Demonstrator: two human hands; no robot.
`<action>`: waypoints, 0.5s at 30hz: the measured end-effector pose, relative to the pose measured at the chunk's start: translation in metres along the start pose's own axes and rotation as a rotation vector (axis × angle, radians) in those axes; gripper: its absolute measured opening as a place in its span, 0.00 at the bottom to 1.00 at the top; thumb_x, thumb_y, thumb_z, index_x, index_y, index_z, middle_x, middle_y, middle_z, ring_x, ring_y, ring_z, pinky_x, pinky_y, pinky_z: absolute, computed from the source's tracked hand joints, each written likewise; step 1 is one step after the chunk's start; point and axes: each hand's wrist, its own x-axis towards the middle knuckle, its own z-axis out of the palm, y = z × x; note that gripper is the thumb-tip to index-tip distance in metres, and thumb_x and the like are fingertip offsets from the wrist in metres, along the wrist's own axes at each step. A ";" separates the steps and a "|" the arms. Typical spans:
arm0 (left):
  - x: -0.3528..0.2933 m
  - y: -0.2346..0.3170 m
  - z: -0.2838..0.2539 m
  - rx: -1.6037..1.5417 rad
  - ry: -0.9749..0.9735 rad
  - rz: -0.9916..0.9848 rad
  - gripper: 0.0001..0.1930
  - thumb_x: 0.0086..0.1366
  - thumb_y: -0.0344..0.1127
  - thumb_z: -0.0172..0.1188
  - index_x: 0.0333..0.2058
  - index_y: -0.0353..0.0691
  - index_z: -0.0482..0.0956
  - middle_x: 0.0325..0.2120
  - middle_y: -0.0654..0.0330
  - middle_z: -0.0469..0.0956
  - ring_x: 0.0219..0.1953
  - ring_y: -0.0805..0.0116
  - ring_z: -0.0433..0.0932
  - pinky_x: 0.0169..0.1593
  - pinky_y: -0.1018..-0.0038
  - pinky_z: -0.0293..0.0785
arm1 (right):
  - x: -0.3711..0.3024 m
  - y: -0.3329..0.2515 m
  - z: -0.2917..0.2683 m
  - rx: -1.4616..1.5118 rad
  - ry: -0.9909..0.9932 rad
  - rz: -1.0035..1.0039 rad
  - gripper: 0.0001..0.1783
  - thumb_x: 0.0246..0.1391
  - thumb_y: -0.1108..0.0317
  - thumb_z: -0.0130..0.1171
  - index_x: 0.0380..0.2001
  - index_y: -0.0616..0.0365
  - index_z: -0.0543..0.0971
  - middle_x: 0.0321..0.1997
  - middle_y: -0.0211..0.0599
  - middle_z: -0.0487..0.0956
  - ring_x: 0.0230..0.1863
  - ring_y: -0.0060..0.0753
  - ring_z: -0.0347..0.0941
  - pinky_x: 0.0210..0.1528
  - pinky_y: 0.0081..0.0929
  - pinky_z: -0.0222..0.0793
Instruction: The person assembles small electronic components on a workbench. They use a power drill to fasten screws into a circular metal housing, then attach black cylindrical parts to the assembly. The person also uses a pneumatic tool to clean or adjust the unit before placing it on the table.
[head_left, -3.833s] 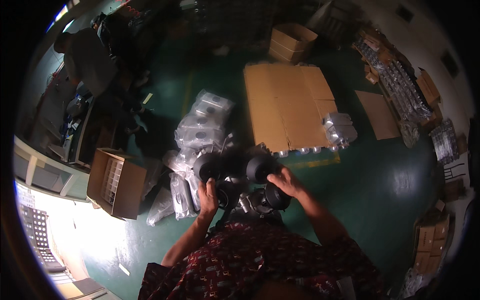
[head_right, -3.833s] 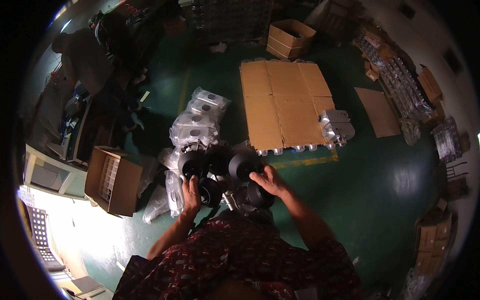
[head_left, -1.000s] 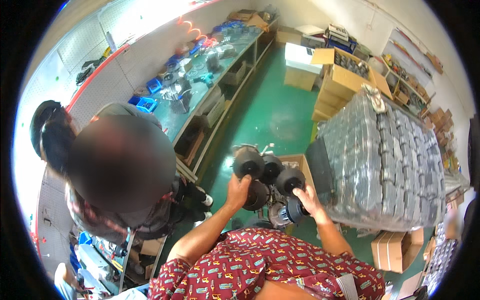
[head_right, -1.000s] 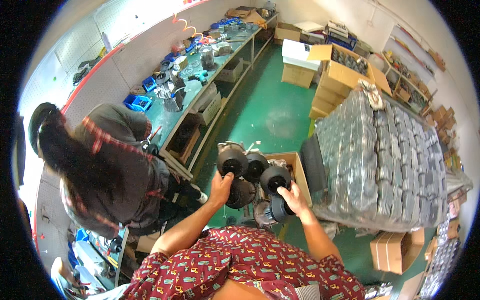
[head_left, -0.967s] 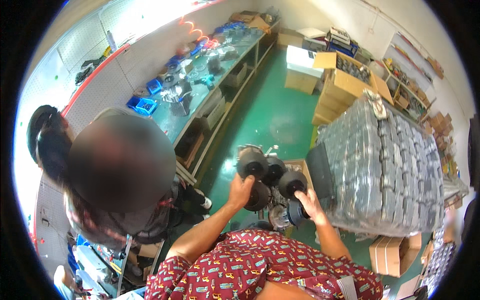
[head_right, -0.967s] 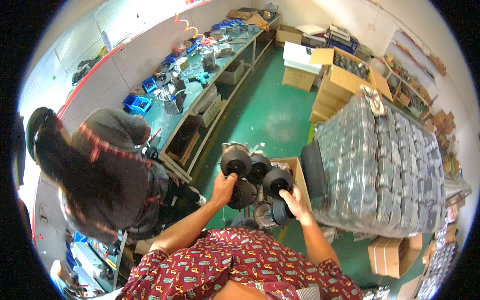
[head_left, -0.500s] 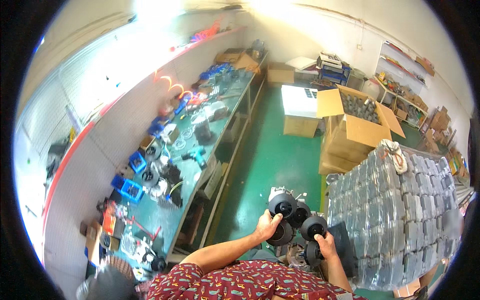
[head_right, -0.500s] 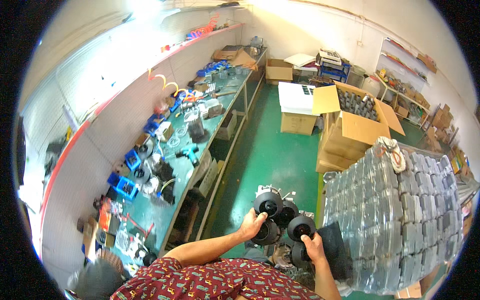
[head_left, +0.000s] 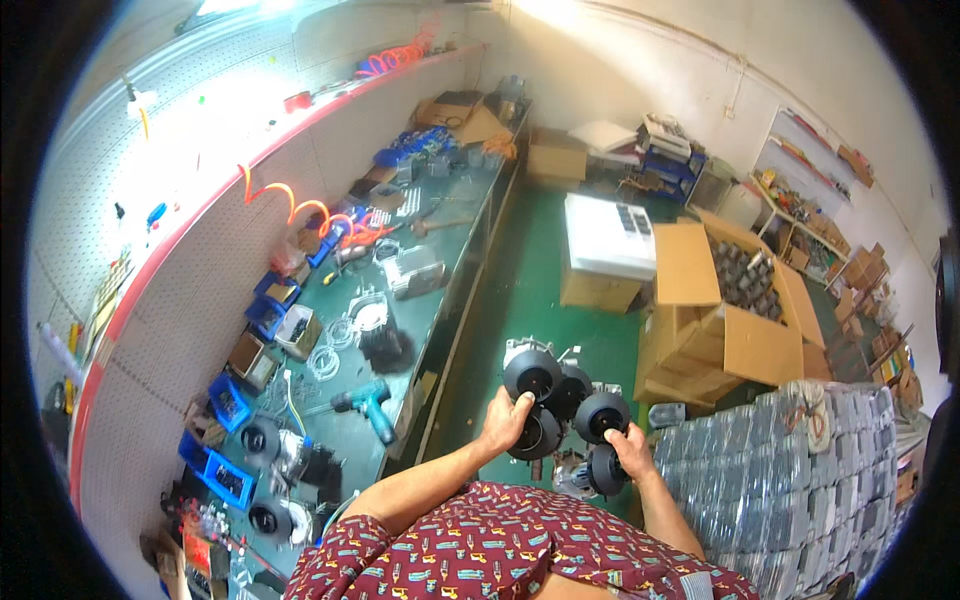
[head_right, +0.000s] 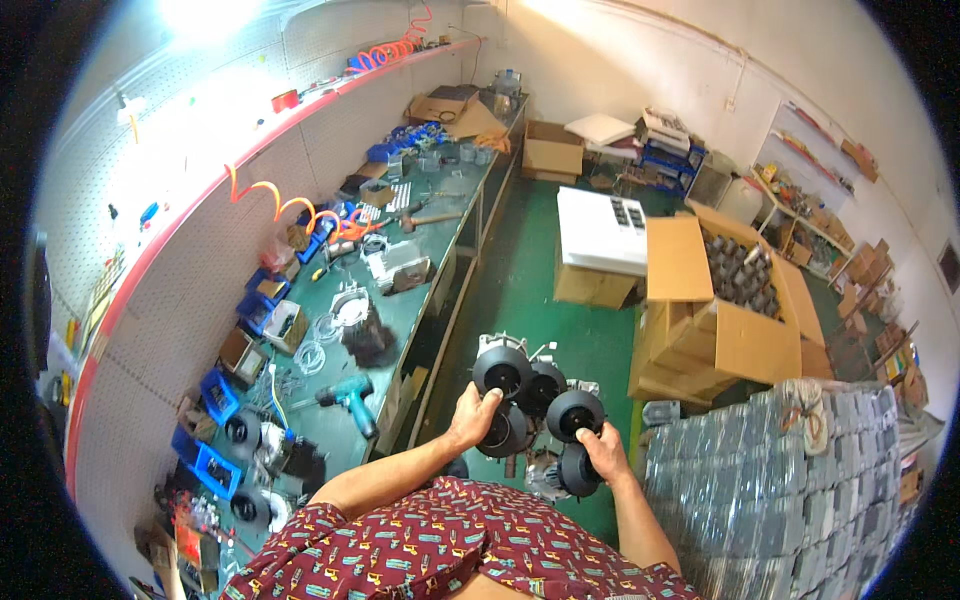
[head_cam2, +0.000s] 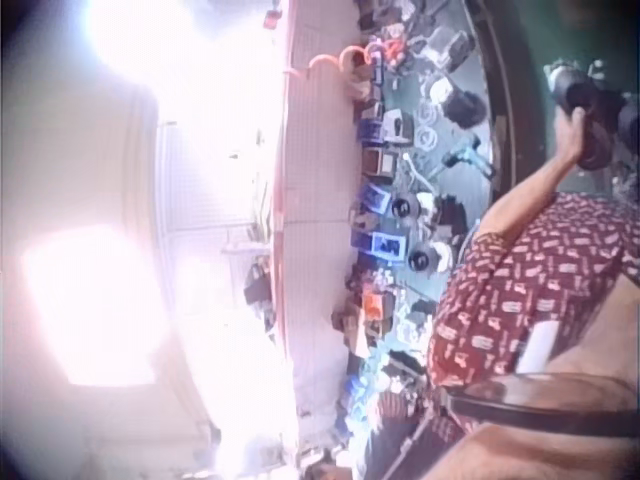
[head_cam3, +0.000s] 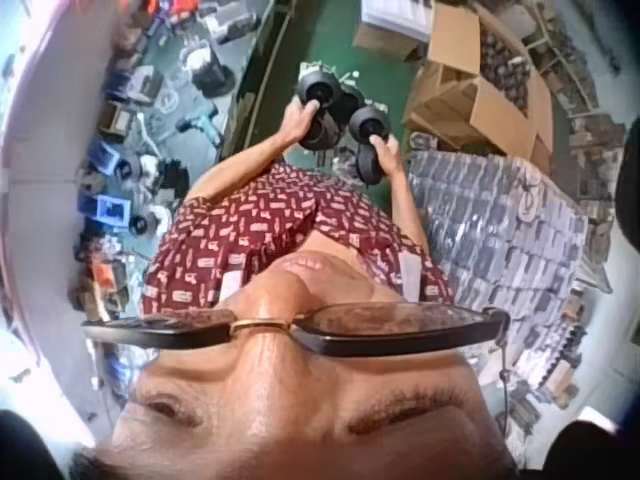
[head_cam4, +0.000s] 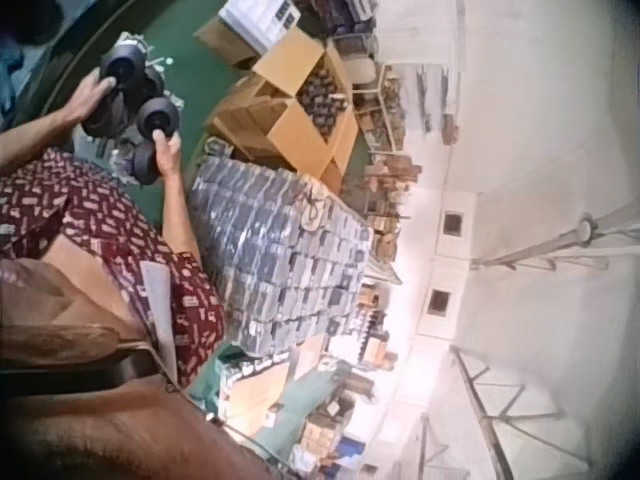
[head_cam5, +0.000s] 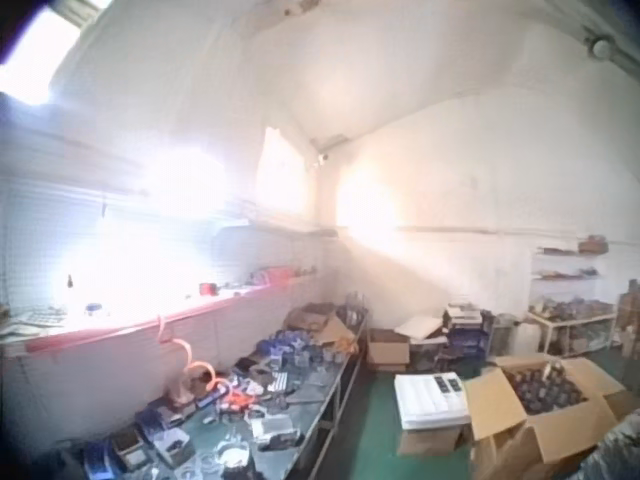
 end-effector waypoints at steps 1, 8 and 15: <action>0.026 0.001 -0.004 0.000 0.001 0.008 0.25 0.66 0.50 0.56 0.48 0.29 0.72 0.38 0.39 0.80 0.44 0.42 0.80 0.49 0.57 0.73 | 0.022 -0.009 0.003 0.013 0.017 -0.003 0.26 0.52 0.54 0.60 0.46 0.65 0.77 0.41 0.34 0.78 0.41 0.26 0.71 0.45 0.30 0.70; 0.184 0.024 -0.018 0.074 -0.121 -0.075 0.27 0.66 0.51 0.56 0.47 0.28 0.71 0.36 0.38 0.79 0.42 0.42 0.80 0.48 0.56 0.74 | 0.158 -0.049 0.016 0.083 0.075 0.024 0.26 0.53 0.56 0.59 0.50 0.63 0.76 0.46 0.34 0.78 0.45 0.27 0.72 0.50 0.30 0.69; 0.349 -0.009 0.022 0.111 -0.111 -0.063 0.31 0.64 0.56 0.55 0.41 0.22 0.70 0.36 0.31 0.77 0.43 0.34 0.78 0.48 0.53 0.73 | 0.322 -0.034 -0.005 0.116 0.110 0.057 0.23 0.54 0.61 0.59 0.50 0.63 0.78 0.45 0.34 0.79 0.46 0.27 0.73 0.49 0.30 0.70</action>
